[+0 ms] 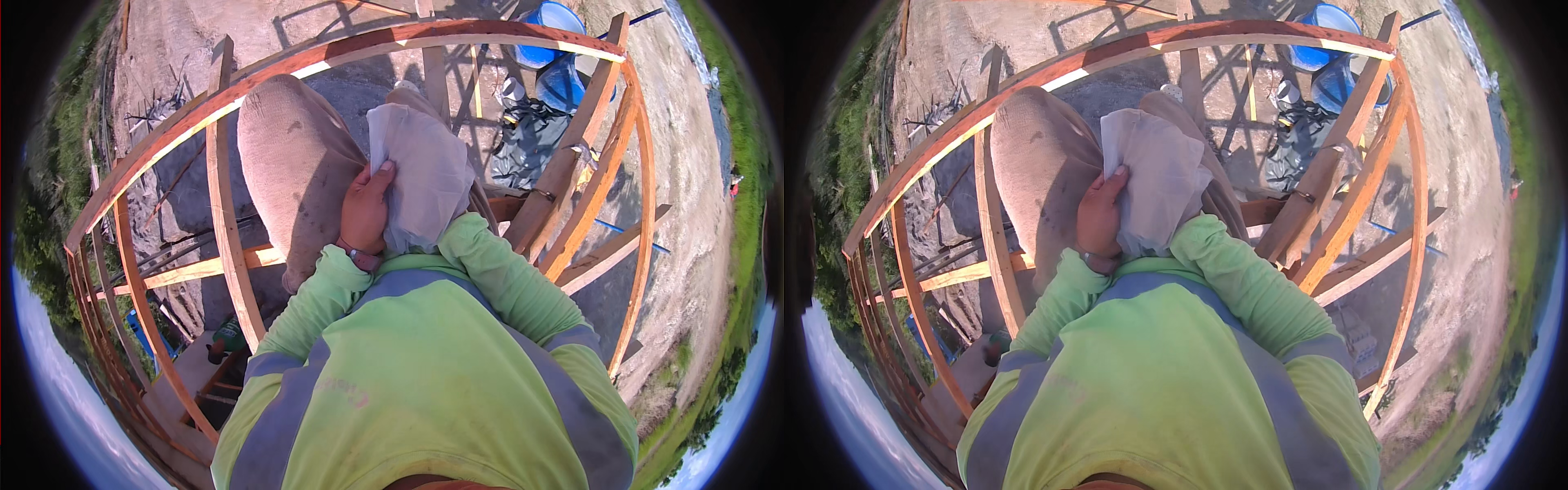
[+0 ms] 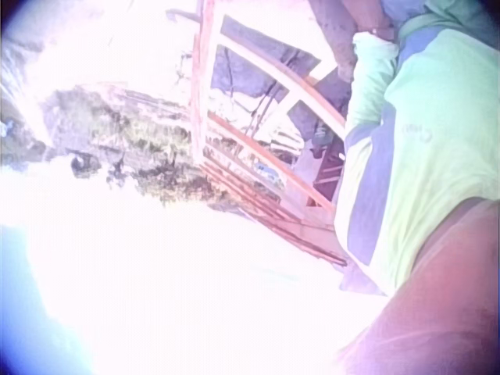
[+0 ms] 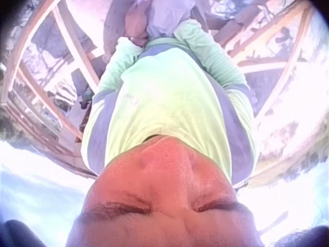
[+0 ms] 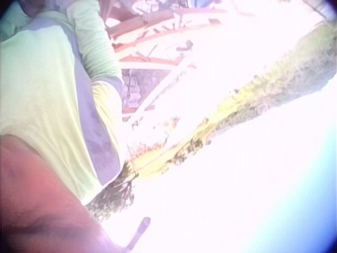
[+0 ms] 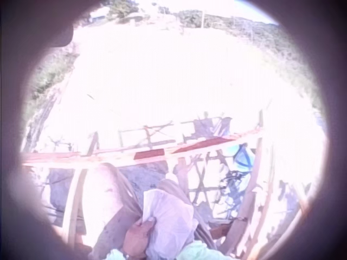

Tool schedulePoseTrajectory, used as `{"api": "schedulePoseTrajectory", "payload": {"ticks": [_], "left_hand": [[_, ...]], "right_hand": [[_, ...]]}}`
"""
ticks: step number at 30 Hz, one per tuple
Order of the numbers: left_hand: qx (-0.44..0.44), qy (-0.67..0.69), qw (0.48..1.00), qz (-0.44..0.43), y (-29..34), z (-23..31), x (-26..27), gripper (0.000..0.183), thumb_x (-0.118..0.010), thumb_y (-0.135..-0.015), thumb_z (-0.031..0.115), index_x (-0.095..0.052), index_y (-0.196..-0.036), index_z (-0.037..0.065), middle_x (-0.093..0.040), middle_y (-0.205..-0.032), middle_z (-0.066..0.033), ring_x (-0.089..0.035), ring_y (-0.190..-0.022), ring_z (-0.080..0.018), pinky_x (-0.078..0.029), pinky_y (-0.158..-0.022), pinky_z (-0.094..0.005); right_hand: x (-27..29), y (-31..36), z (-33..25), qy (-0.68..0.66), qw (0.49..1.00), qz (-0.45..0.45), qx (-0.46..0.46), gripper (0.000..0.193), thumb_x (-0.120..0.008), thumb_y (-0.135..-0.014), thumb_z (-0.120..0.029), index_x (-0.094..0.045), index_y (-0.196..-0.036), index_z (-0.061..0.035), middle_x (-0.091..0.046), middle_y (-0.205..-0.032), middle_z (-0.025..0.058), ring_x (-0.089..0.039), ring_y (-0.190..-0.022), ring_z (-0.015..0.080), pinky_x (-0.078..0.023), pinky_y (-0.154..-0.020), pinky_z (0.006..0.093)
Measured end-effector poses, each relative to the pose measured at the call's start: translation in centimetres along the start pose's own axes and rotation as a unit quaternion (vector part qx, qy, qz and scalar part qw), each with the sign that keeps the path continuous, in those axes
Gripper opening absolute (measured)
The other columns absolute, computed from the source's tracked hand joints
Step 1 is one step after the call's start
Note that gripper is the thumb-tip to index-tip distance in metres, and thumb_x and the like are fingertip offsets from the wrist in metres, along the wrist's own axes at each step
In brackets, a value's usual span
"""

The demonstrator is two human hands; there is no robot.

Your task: The person is nailing wooden planks to a curved roof frame using a hammer.

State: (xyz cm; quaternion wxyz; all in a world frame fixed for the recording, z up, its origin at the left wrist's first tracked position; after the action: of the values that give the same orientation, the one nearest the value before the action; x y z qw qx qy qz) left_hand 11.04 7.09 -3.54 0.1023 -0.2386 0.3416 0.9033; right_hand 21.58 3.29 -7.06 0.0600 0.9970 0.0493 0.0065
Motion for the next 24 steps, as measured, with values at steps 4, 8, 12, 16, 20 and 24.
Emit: {"api": "schedulePoseTrajectory", "payload": {"ticks": [4, 8, 12, 16, 20, 24], "left_hand": [[-0.058, -0.032, 0.996, 0.054, -0.2, 0.3, -0.3, 0.026, -0.055, -0.091, 0.023, -0.059, -0.103, 0.001, -0.062, -0.090, -0.0033, -0.056, -0.081, -0.0096, -0.044, -0.073, -0.0233], [-0.118, -0.092, 0.985, 0.083, -0.2, 1.2, -0.1, 0.026, -0.054, -0.091, 0.022, -0.057, -0.105, 0.000, -0.061, -0.091, -0.0035, -0.054, -0.080, -0.0091, -0.045, -0.071, -0.0238], [-0.113, -0.035, 0.989, 0.085, -0.1, 1.4, -0.2, 0.025, -0.053, -0.092, 0.020, -0.054, -0.106, 0.000, -0.060, -0.093, -0.0052, -0.055, -0.080, -0.0107, -0.046, -0.071, -0.0253], [-0.090, -0.002, 0.993, 0.071, -0.3, 1.2, 0.1, 0.029, -0.055, -0.090, 0.019, -0.053, -0.112, 0.000, -0.061, -0.099, -0.0076, -0.058, -0.086, -0.0140, -0.047, -0.076, -0.0266], [-0.054, -0.034, 0.997, 0.039, -0.2, 1.1, -0.9, 0.027, -0.056, -0.089, 0.015, -0.050, -0.110, -0.001, -0.060, -0.097, -0.0084, -0.058, -0.084, -0.0152, -0.048, -0.074, -0.0289], [-0.065, 0.003, 0.998, 0.011, -0.8, 0.6, -0.5, 0.029, -0.060, -0.086, 0.013, -0.050, -0.109, -0.002, -0.060, -0.100, -0.0096, -0.058, -0.086, -0.0163, -0.049, -0.076, -0.0306]], "right_hand": [[0.2, -0.6, -0.4, 0.046, 0.998, 0.030, 0.012, 0.049, -0.057, -0.086, -0.019, -0.038, -0.129, -0.0073, -0.048, -0.123, 0.0101, -0.049, -0.112, 0.0226, -0.042, -0.094, 0.0350], [0.5, -0.7, -0.7, 0.083, 0.995, 0.055, 0.017, 0.047, -0.057, -0.086, -0.019, -0.039, -0.128, -0.0069, -0.049, -0.122, 0.0103, -0.050, -0.111, 0.0227, -0.043, -0.093, 0.0350], [1.2, -0.7, -1.3, 0.115, 0.990, 0.080, 0.018, 0.046, -0.058, -0.086, -0.019, -0.041, -0.126, -0.0066, -0.050, -0.120, 0.0105, -0.051, -0.110, 0.0228, -0.043, -0.093, 0.0350], [2.2, -0.7, -1.7, 0.152, 0.983, 0.099, 0.010, 0.044, -0.058, -0.085, -0.019, -0.043, -0.124, -0.0062, -0.051, -0.119, 0.0106, -0.051, -0.109, 0.0229, -0.043, -0.092, 0.0350], [2.9, -0.8, -1.6, 0.183, 0.976, 0.119, 0.003, 0.043, -0.058, -0.085, -0.019, -0.044, -0.123, -0.0059, -0.052, -0.117, 0.0108, -0.052, -0.108, 0.0229, -0.044, -0.091, 0.0350], [3.7, -1.1, -1.5, 0.204, 0.970, 0.136, 0.002, 0.041, -0.058, -0.084, -0.019, -0.046, -0.121, -0.0055, -0.053, -0.116, 0.0110, -0.053, -0.106, 0.0230, -0.044, -0.090, 0.0350]]}}
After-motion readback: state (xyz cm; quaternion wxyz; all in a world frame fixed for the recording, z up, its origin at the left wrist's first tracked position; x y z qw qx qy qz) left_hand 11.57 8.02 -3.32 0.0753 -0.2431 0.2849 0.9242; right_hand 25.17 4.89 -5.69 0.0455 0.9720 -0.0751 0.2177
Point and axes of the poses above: each hand's wrist, its own y-axis away from the middle knuckle, its own x-axis out of the back of the hand, z = x × y, the point moved 6 cm from there along -y, towards the middle knuckle
